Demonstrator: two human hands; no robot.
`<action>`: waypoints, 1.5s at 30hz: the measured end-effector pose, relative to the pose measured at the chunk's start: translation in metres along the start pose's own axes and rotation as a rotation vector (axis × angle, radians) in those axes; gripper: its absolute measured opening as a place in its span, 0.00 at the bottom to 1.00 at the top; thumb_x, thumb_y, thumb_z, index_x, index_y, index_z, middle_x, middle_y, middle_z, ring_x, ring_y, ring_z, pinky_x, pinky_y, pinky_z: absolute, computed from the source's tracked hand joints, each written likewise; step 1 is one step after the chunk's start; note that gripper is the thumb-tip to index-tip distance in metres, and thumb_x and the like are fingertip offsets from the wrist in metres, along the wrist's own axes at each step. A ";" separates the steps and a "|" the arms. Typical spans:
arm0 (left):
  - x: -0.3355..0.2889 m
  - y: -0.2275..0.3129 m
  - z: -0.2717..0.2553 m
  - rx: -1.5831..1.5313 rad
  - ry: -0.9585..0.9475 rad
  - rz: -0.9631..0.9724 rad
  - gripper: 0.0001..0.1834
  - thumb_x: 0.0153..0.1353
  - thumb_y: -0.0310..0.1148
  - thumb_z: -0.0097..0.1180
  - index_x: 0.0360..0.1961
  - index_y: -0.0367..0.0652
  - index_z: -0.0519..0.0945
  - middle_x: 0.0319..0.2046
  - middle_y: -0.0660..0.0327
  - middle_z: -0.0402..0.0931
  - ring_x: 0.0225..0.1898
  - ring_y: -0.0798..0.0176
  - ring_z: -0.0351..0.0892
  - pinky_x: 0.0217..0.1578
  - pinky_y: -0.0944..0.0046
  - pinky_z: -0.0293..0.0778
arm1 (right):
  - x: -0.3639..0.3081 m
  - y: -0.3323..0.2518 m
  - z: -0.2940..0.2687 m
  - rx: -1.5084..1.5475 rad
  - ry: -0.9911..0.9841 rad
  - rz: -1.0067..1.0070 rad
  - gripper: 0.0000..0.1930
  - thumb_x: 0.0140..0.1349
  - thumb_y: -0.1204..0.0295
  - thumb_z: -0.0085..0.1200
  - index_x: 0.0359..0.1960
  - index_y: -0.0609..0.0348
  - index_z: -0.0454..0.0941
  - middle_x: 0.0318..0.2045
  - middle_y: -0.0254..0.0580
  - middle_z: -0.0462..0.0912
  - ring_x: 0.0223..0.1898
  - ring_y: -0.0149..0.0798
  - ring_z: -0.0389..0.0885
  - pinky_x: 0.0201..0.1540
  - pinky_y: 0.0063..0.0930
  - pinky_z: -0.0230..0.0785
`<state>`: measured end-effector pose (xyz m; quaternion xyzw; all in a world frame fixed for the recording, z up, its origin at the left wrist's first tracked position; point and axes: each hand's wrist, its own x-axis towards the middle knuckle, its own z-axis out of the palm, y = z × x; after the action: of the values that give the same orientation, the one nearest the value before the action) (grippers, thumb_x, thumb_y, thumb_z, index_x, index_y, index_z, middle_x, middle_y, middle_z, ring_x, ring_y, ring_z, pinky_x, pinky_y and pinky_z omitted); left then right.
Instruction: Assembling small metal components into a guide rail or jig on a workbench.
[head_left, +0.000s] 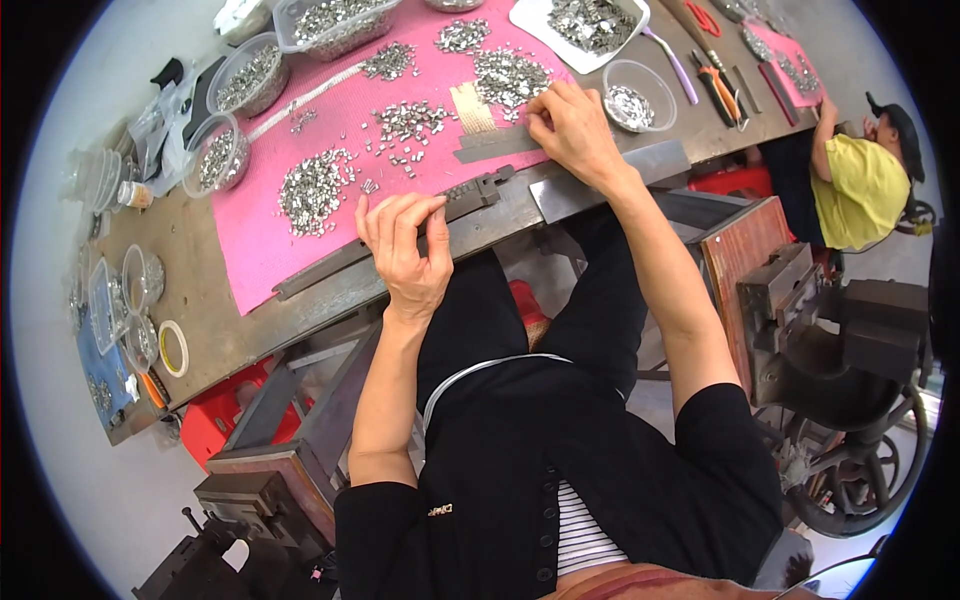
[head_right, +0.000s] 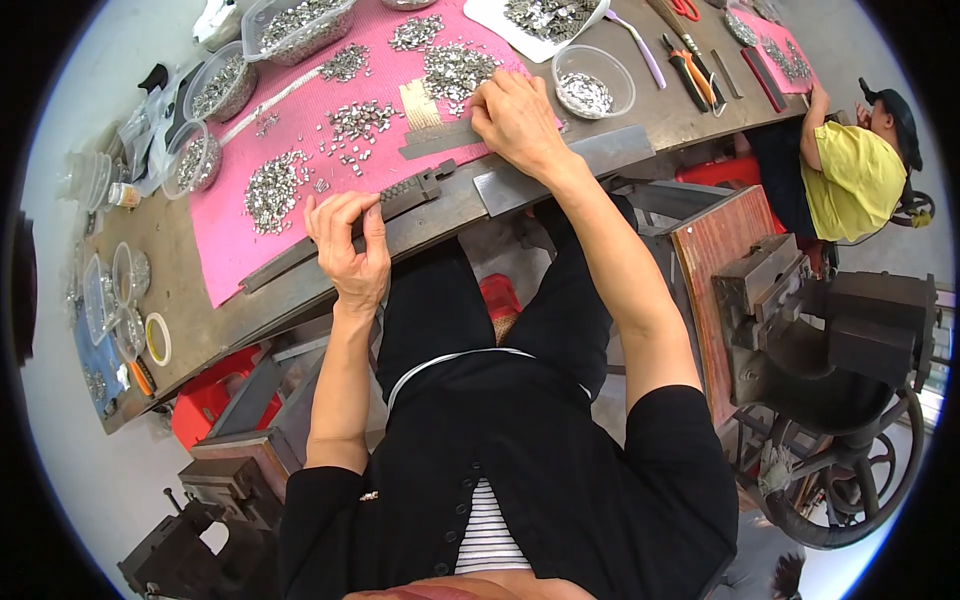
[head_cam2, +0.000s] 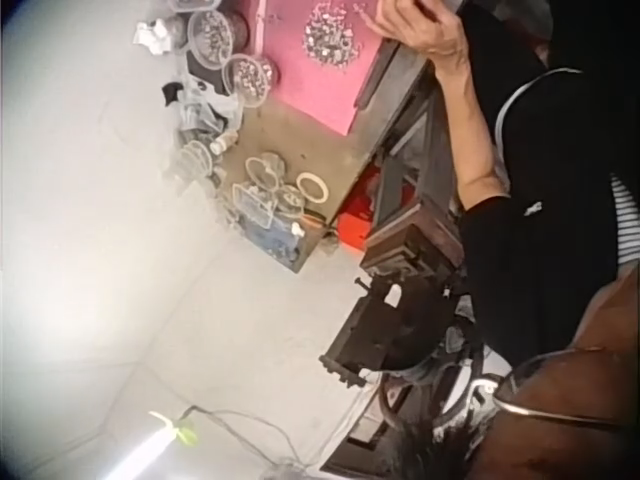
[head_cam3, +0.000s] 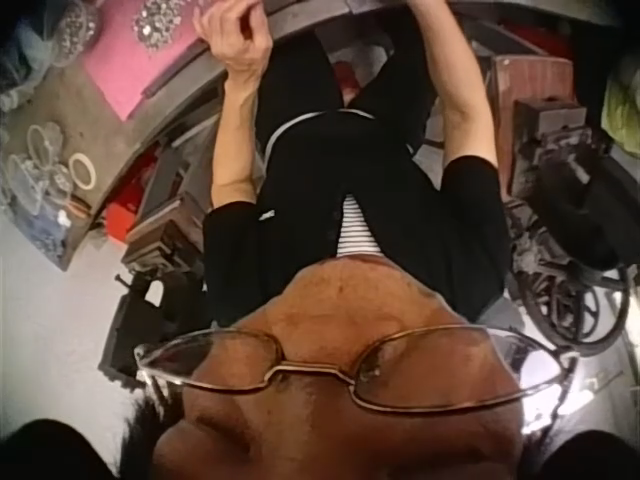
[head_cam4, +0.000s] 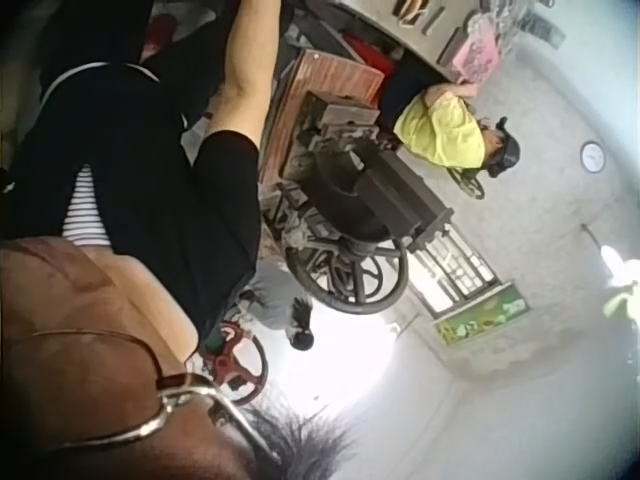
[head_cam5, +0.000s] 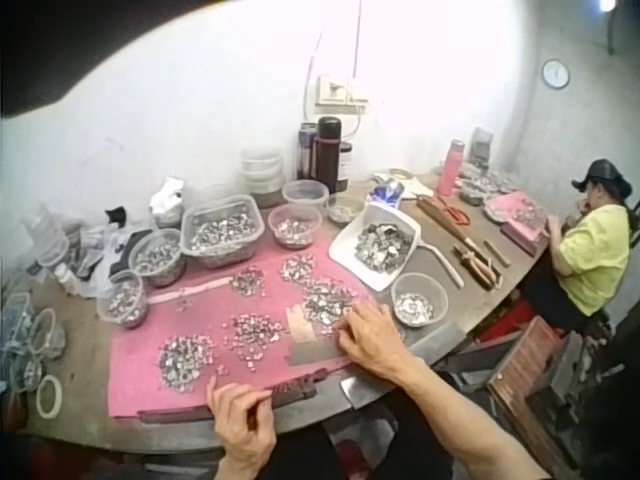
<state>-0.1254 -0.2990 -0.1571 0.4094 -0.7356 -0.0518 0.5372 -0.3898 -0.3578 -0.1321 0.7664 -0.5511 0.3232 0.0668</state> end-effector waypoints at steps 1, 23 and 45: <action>0.001 0.000 0.000 0.000 -0.001 -0.004 0.11 0.58 0.24 0.65 0.42 0.47 0.83 0.40 0.63 0.79 0.47 0.57 0.78 0.68 0.42 0.56 | -0.002 -0.004 -0.005 0.013 -0.054 0.007 0.03 0.58 0.74 0.61 0.33 0.57 0.81 0.30 0.38 0.78 0.35 0.42 0.78 0.43 0.37 0.63; 0.004 -0.003 0.005 0.073 0.096 -0.006 0.11 0.58 0.19 0.62 0.42 0.42 0.82 0.37 0.59 0.80 0.43 0.54 0.79 0.62 0.45 0.66 | -0.005 -0.033 -0.007 0.440 -0.109 -0.063 0.04 0.58 0.75 0.60 0.33 0.58 0.78 0.31 0.41 0.78 0.38 0.46 0.79 0.42 0.40 0.66; 0.008 0.000 0.013 0.141 0.064 0.038 0.11 0.60 0.21 0.60 0.43 0.43 0.82 0.37 0.60 0.80 0.43 0.53 0.79 0.59 0.45 0.68 | -0.027 -0.085 0.018 0.512 -0.110 -0.097 0.07 0.58 0.80 0.62 0.39 0.61 0.83 0.41 0.39 0.86 0.44 0.44 0.82 0.48 0.34 0.73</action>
<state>-0.1368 -0.3086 -0.1568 0.4335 -0.7275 0.0233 0.5312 -0.3115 -0.3115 -0.1401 0.8003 -0.4167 0.4065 -0.1439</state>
